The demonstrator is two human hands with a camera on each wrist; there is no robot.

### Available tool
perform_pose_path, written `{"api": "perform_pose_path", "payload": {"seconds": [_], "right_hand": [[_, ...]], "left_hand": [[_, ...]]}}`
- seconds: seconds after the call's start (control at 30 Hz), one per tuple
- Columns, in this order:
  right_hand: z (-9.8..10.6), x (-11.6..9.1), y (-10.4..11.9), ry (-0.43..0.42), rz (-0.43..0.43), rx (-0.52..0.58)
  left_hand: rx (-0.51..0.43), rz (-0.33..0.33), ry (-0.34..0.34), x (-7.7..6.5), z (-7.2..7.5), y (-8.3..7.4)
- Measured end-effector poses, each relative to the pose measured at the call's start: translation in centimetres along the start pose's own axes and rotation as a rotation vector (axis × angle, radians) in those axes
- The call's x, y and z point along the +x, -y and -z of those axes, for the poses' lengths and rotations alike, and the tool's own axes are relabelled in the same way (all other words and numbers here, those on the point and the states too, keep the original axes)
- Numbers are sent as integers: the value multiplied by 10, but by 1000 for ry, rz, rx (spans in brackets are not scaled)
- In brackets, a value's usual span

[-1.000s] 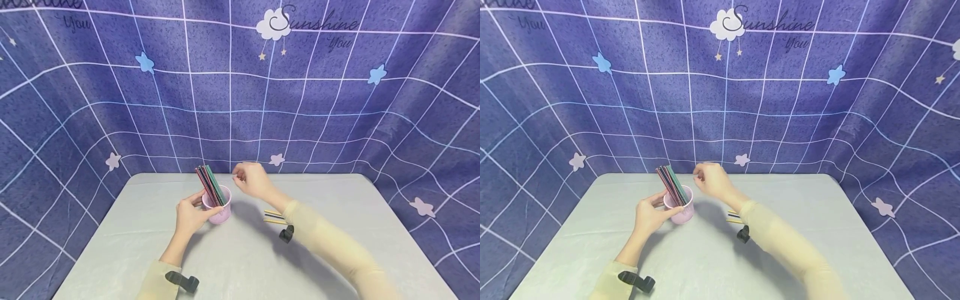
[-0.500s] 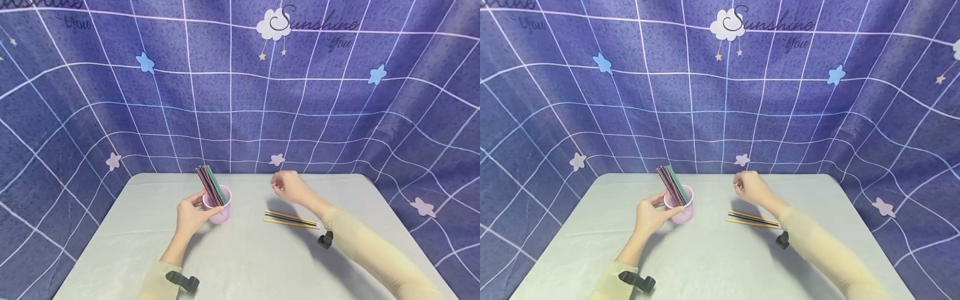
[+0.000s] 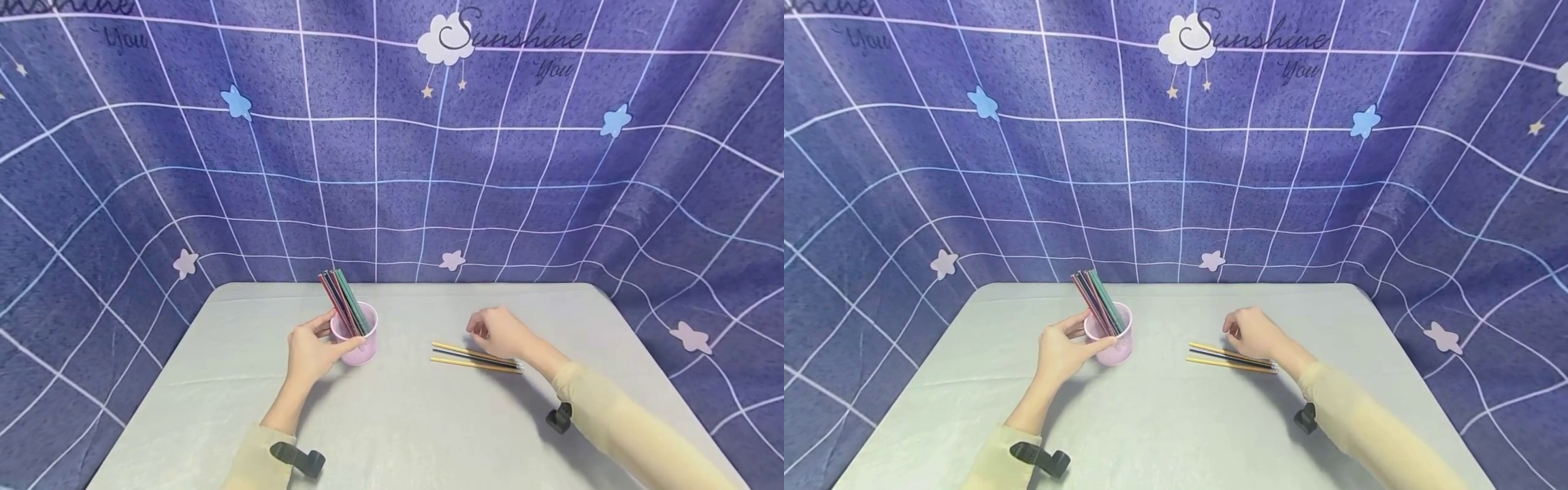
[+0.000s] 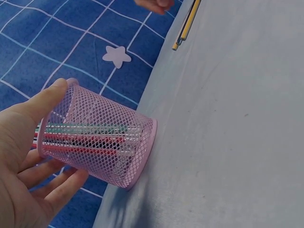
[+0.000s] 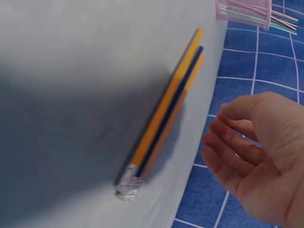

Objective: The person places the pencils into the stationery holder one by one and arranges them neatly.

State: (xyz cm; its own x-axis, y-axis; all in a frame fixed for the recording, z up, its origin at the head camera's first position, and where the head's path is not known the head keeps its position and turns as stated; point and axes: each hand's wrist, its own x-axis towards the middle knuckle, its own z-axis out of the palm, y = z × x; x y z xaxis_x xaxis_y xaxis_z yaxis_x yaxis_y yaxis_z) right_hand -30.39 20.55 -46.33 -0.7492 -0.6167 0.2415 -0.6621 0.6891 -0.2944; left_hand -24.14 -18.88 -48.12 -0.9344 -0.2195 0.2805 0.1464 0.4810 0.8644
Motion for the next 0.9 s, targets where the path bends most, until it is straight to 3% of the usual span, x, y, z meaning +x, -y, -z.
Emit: {"api": "perform_pose_path", "payload": {"seconds": [0.23,0.57,0.9], "right_hand": [[-14,-11,1,100,-3,9],[-24,-12,2,85,100,-20],[-25,-10,-1,98,47,46]], "left_hand": [[1,-6,12,0,-1,0],[22,-41,-5,-2,-2,1],[29,-33,-39,-2,-4,-1]]}}
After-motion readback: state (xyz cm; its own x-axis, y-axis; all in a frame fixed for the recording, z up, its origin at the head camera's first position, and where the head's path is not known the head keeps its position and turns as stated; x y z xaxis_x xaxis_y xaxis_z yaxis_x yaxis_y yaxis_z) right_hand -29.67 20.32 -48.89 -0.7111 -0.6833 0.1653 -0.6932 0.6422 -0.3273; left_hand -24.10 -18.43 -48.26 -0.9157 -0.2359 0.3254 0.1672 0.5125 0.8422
